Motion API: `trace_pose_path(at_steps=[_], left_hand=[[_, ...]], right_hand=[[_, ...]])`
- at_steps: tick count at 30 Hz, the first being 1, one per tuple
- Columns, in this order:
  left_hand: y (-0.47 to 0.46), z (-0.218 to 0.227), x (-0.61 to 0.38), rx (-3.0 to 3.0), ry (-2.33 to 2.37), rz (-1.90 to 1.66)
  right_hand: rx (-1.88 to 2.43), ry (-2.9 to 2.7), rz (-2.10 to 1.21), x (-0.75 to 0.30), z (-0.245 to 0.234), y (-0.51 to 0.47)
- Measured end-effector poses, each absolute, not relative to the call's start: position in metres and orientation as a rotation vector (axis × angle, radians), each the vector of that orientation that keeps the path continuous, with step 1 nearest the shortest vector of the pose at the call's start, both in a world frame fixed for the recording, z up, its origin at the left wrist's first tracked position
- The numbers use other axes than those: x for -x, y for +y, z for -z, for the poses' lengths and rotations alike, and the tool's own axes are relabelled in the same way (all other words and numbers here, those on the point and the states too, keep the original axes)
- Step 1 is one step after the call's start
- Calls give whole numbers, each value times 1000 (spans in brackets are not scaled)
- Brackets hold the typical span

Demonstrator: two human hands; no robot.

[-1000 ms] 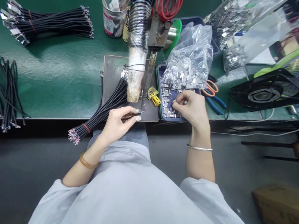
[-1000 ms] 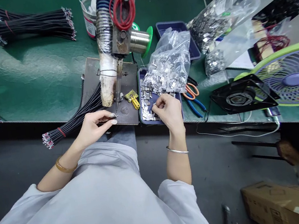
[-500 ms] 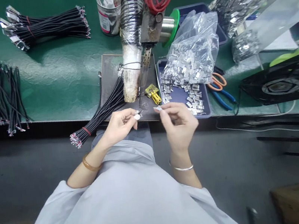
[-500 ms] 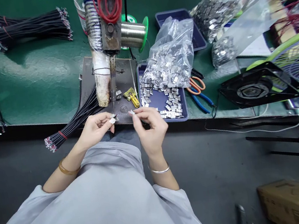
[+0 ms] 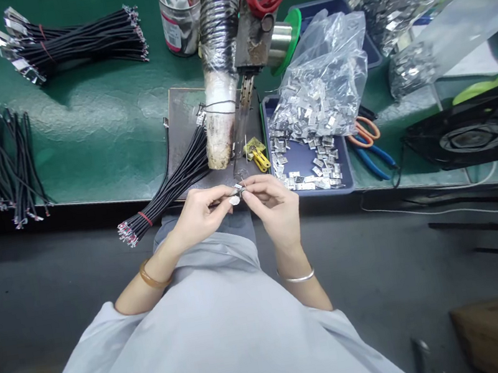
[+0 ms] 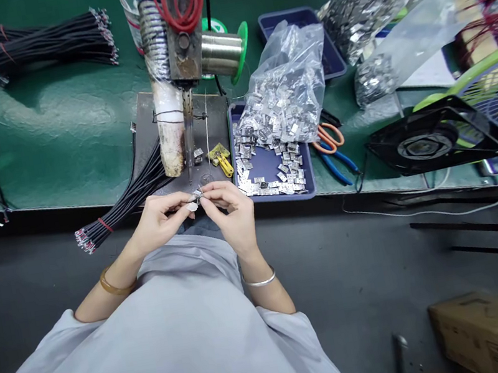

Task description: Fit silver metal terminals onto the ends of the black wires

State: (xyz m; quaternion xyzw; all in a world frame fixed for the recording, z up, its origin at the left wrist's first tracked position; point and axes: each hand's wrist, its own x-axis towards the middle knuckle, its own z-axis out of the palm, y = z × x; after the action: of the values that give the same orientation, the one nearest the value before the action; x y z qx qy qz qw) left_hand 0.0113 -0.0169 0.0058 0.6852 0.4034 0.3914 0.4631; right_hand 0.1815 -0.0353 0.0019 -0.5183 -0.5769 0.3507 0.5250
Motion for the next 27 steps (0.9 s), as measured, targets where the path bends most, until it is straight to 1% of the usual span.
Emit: trace_pose_path(at_steps=[4,11,15,20,22,27], left_hand=[[-17,-3,-10,-1802,972,-1015],[-21,3,-12,-1924,993,-1009],[-27,1,-18,-1740,1028,-1144],[-26,-3,-17,-1322,920,-1013],[-23,-4,-16,-1166,886,-992],[-18,-9,-16,-931,906,-964]], right_hand=[[1248,-1417,-831,-184,-1,-36],[1275,-1558,-648,-184,-10,-39],[1236,-1504,-643,-177,-10,-41],[1259,-1574,-383,-169,-4,-45],[1255,-1589,-332,-169,-2,-45],[1157,-1585,-136,-174,-5,-45]])
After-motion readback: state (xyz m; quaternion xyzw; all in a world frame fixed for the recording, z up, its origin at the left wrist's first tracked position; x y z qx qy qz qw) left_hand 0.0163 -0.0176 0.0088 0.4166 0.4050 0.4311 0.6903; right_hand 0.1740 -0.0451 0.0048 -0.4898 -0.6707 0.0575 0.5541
